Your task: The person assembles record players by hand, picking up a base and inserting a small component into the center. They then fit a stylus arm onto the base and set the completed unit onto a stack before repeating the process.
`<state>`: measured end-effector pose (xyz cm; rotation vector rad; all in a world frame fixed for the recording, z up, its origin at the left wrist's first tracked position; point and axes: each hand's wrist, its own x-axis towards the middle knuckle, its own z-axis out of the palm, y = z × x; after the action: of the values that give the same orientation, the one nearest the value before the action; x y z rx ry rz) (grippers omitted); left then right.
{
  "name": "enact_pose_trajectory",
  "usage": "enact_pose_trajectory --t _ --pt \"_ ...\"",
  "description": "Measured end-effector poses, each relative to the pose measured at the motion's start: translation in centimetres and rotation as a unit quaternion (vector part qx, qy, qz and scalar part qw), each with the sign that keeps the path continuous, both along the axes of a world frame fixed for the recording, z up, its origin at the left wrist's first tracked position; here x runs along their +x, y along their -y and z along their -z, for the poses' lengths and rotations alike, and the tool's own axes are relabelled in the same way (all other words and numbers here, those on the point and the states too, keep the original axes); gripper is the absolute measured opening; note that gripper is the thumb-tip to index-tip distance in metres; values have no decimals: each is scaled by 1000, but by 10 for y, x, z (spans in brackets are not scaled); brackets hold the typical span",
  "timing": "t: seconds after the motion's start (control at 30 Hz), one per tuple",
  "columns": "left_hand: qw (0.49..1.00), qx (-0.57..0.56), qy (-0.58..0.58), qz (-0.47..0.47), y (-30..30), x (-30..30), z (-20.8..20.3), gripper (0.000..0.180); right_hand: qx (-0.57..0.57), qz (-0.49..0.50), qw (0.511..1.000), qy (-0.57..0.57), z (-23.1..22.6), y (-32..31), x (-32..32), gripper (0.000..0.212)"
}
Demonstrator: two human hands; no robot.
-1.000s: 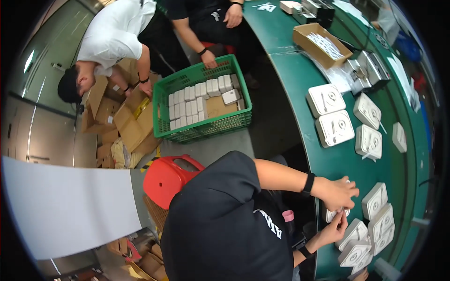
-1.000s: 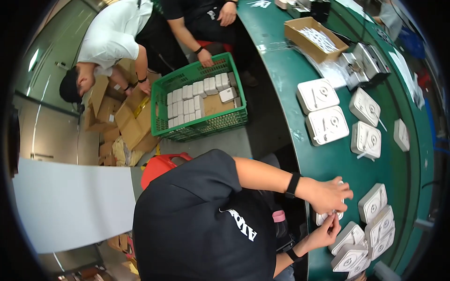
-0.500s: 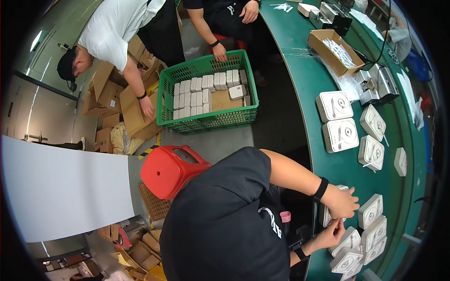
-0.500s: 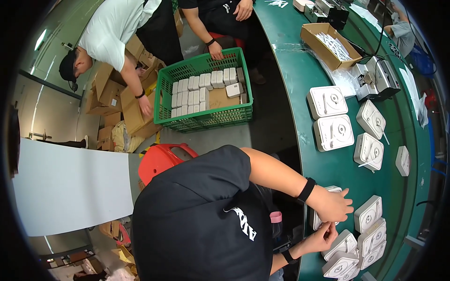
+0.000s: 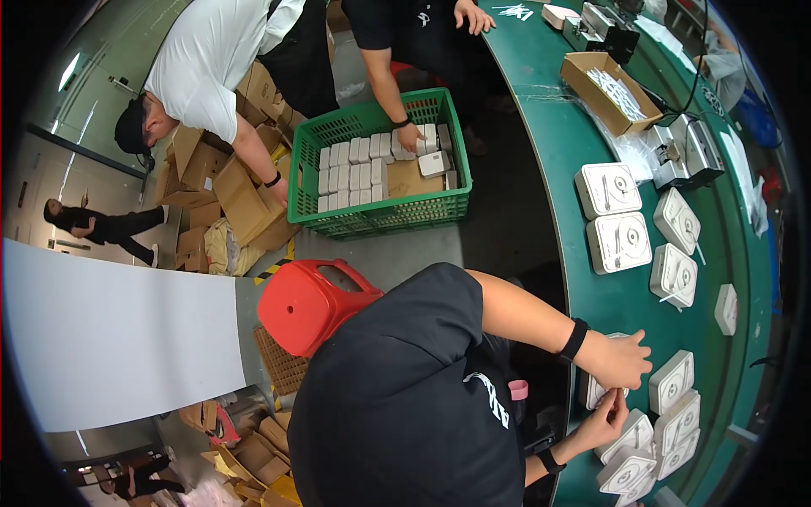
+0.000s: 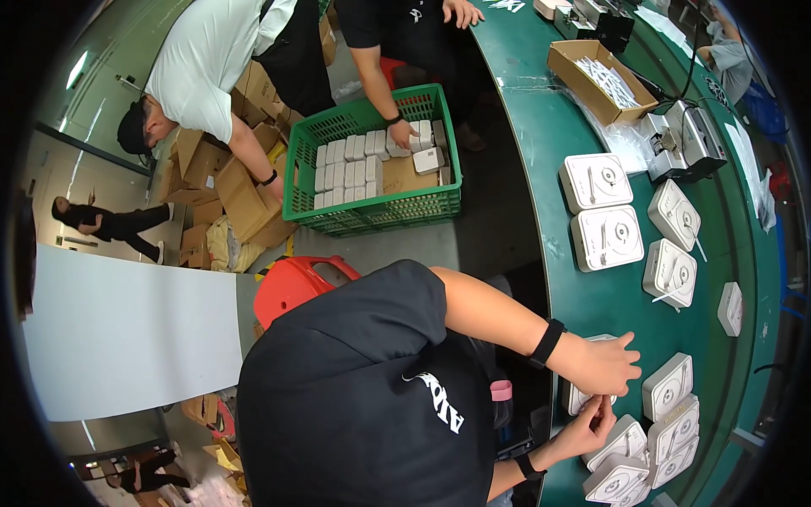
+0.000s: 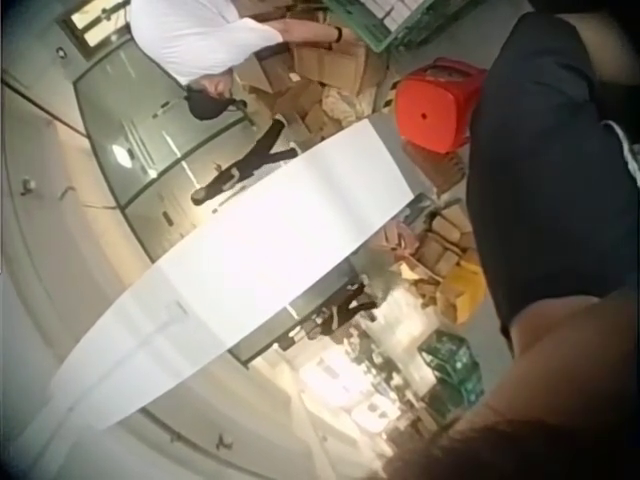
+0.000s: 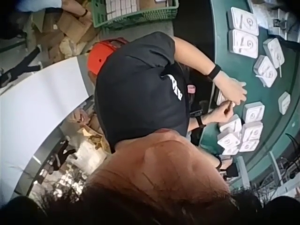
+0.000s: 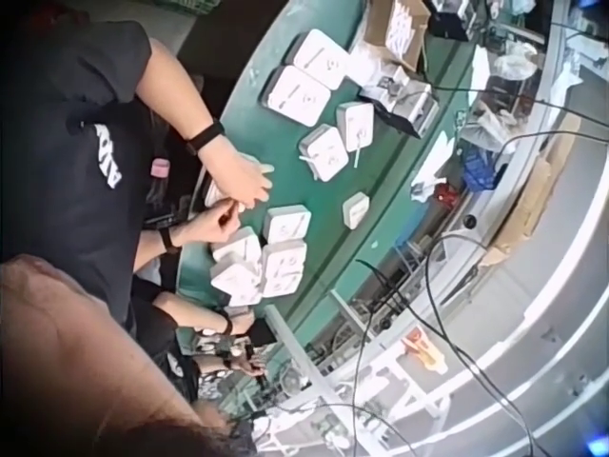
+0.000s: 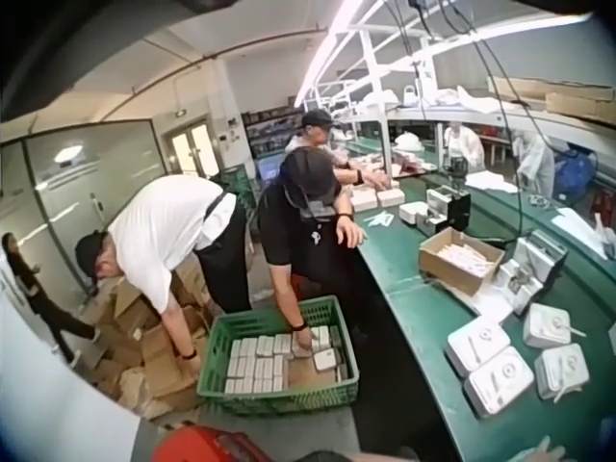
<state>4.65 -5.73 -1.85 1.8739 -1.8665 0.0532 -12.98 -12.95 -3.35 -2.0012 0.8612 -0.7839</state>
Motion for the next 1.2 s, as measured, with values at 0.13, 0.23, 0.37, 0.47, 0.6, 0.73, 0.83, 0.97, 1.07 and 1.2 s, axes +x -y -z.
enact_pose_trajectory --t 0.13,0.23,0.37,0.47,0.6,0.73,0.83,0.97,1.07,1.2 --pt "999 -21 19 -15 7 -3 10 17 8 -16 1000 12 2 0 1 26" --pt "999 -39 32 -14 11 -1 16 24 18 -21 999 18 8 6 -2 26" --pt "999 -10 46 -8 7 -3 1 16 50 -15 998 33 17 10 -4 25" --pt "999 11 38 -24 2 1 -7 13 84 -9 994 63 19 9 0 25" --pt "998 0 49 -42 -2 -3 -9 10 37 -17 997 58 19 6 0 24" --pt "997 -46 49 -42 -12 -9 1 8 27 -28 998 42 17 8 -9 22" --pt "998 -51 32 -24 -20 -6 -2 7 -42 -33 999 -1 10 1 -8 19" --pt "998 -13 34 -50 -33 9 -11 7 -68 -46 997 2 5 -1 -1 17" --pt "999 -28 -12 -44 -35 21 -10 9 -45 -37 997 51 2 -10 5 18" --pt "994 -49 -92 -28 -37 19 -17 2 -4 -15 998 54 -12 -20 11 19"
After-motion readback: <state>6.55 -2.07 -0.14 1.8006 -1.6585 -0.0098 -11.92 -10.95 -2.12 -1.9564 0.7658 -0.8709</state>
